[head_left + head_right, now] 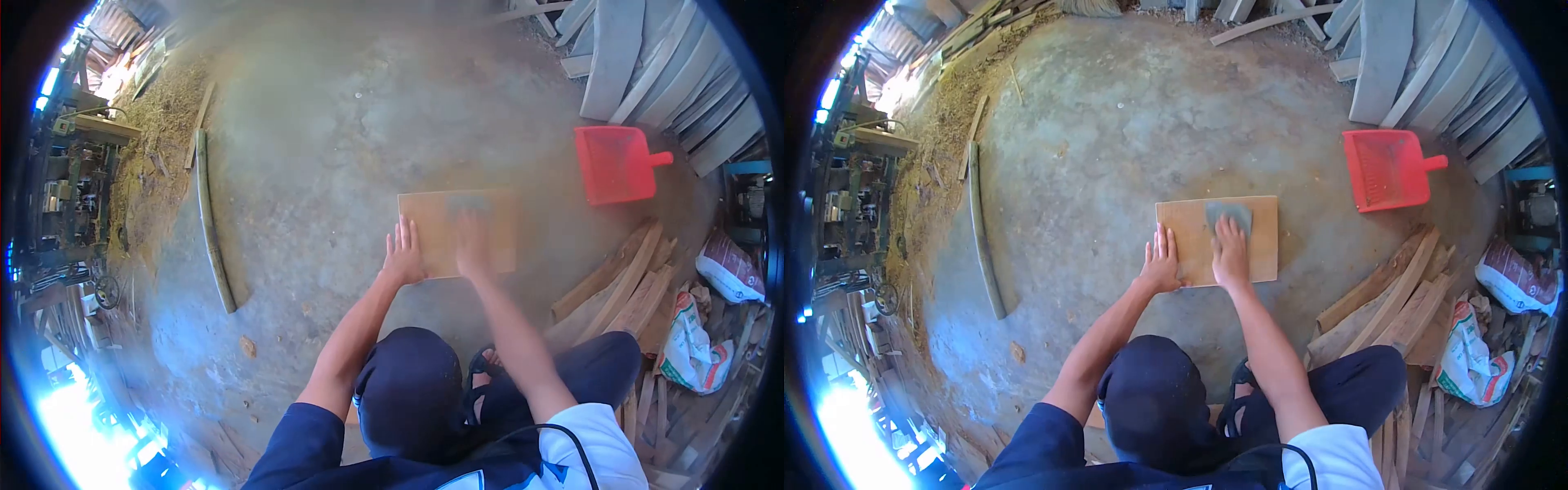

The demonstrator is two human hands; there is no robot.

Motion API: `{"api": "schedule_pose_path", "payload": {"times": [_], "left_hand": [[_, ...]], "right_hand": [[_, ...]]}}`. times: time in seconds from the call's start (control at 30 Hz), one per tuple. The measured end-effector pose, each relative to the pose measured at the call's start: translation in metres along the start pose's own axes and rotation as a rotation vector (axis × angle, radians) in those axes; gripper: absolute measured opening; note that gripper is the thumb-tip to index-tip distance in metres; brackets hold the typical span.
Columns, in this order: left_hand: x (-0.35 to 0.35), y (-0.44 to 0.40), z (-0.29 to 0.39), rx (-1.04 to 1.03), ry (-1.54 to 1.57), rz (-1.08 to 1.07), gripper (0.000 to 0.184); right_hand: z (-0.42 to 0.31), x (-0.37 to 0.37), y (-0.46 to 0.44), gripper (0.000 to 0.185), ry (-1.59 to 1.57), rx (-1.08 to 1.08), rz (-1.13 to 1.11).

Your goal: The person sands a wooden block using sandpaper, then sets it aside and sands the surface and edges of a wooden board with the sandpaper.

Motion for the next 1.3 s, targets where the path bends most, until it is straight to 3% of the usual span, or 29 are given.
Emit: {"api": "schedule_pose_path", "payload": {"times": [0.07, 0.2, 0.33, 0.43, 0.53, 0.63, 0.73, 0.83, 0.93, 1.13, 1.23, 1.3], "left_hand": [[-0.004, 0.003, 0.002, 0.013, -0.008, -0.024, 0.143], [0.001, -0.003, -0.002, 0.021, -0.012, -0.004, 0.143], [0.006, 0.007, 0.003, 0.033, 0.026, -0.039, 0.135], [0.006, 0.006, 0.002, 0.018, 0.034, -0.031, 0.135], [0.008, 0.009, 0.004, 0.038, 0.017, -0.063, 0.135], [0.006, 0.007, 0.003, 0.063, 0.010, -0.087, 0.135], [-0.006, -0.002, -0.005, 0.006, 0.031, 0.028, 0.145], [-0.007, -0.001, -0.007, 0.018, 0.021, 0.011, 0.144], [-0.002, 0.001, -0.001, 0.019, 0.033, 0.019, 0.143], [0.022, 0.014, 0.007, 0.029, -0.001, 0.056, 0.134], [0.007, 0.010, 0.001, 0.026, -0.025, 0.062, 0.140], [0.007, 0.002, 0.004, 0.019, -0.011, 0.051, 0.143]], "right_hand": [[0.011, 0.007, 0.034, 0.047, 0.044, 0.062, -0.152], [0.062, 0.043, -0.001, 0.049, 0.033, -0.148, 0.157], [0.002, 0.039, -0.029, 0.051, 0.120, -0.150, 0.189], [0.002, 0.007, 0.011, 0.050, 0.100, 0.067, 0.028], [0.039, 0.022, 0.035, 0.048, 0.123, 0.058, -0.059], [0.068, 0.046, -0.015, 0.044, -0.095, -0.181, 0.204], [-0.005, 0.055, -0.036, 0.043, -0.003, -0.238, 0.104], [-0.020, 0.010, 0.007, 0.045, -0.015, 0.070, -0.015], [0.031, 0.003, 0.059, 0.047, -0.021, -0.018, 0.005], [0.046, 0.034, -0.026, 0.044, -0.043, -0.278, 0.274], [0.001, 0.019, -0.021, 0.046, -0.121, -0.159, 0.056], [0.009, -0.001, 0.022, 0.047, -0.009, -0.005, -0.052]]}}
Point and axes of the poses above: each hand's wrist, its own y-axis away from the middle knuckle, its own x-axis out of the back of the hand, z = x × y, the point moved 10 cm from there along -y, towards the middle knuckle, and after that the axes turned 9 degrees about -z, right-handed, at the moved point
